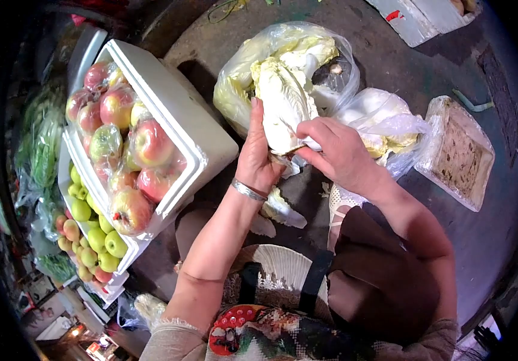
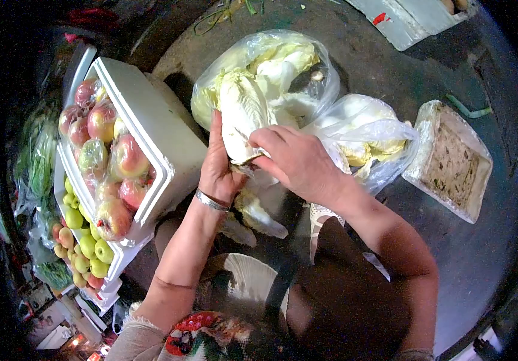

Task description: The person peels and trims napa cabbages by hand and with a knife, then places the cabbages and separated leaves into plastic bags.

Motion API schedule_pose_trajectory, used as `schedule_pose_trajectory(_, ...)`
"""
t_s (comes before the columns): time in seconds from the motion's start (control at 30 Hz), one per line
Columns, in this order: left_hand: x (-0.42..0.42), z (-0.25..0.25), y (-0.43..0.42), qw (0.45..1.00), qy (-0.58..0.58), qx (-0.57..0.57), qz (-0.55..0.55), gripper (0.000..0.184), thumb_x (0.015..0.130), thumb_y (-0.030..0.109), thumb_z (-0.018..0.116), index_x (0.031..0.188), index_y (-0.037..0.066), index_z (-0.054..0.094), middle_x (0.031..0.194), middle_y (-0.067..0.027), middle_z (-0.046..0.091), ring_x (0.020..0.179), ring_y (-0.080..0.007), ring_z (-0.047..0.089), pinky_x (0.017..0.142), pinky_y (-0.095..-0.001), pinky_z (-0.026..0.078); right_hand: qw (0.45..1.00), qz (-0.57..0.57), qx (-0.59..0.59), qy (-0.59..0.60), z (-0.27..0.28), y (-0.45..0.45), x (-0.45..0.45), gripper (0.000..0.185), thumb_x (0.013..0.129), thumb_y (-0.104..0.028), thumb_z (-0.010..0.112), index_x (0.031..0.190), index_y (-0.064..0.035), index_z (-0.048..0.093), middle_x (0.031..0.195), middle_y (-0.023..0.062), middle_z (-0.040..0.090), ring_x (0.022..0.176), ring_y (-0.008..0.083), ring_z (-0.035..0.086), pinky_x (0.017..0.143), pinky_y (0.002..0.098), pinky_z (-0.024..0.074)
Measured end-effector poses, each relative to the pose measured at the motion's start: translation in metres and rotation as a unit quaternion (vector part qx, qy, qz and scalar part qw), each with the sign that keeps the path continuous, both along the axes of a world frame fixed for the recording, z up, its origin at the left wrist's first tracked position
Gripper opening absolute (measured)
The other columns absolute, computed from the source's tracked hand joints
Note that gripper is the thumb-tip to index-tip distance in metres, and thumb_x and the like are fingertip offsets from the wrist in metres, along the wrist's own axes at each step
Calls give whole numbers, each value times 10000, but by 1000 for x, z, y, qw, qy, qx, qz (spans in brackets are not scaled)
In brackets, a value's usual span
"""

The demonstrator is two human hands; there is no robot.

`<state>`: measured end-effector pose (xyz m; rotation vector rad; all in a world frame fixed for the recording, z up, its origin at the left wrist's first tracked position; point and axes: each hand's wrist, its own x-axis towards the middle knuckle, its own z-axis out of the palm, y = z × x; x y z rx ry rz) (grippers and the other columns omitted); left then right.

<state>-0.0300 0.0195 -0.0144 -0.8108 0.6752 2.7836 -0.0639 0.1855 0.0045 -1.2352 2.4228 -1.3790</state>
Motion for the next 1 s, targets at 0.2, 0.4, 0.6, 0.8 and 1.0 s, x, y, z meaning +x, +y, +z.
schedule_pose_trajectory(0.2,0,3,1,996,28,-83,12,635,963,534,498,1366,46,452,1267,-113,596,1110,-229,618,924,-380,528,989,-39,-29,-139,1,-1,0,307,774,-114,745,1004,-51,553,963,114,616,905,319,616,729,392,492)
schedule_pose_trajectory(0.4,4,-9,7,977,70,-195,45,637,956,486,554,1378,51,359,1256,-115,564,1086,-226,602,898,-380,523,983,-122,-35,-131,10,-13,10,310,765,-107,752,993,-55,548,993,110,555,903,286,603,733,379,494)
schedule_pose_trajectory(0.6,6,-6,3,985,56,-164,21,638,964,549,478,1355,50,409,1246,-119,577,1108,-206,596,893,-362,525,995,-68,-35,-61,5,-14,13,236,766,-17,692,955,-61,557,924,102,502,852,278,589,707,367,491)
schedule_pose_trajectory(0.8,4,6,5,996,62,57,9,741,933,613,434,1444,80,369,1367,-99,536,1208,-243,557,1001,-386,480,993,-10,-111,-45,13,-13,10,171,748,44,668,858,-49,576,880,81,516,788,240,590,680,332,483)
schedule_pose_trajectory(1.0,5,-1,-8,979,86,181,46,828,897,717,351,1422,78,396,1306,-135,572,1153,-292,588,940,-443,515,933,4,-268,-241,22,-5,-1,164,796,-28,734,841,-53,578,811,11,544,777,109,541,664,259,432)
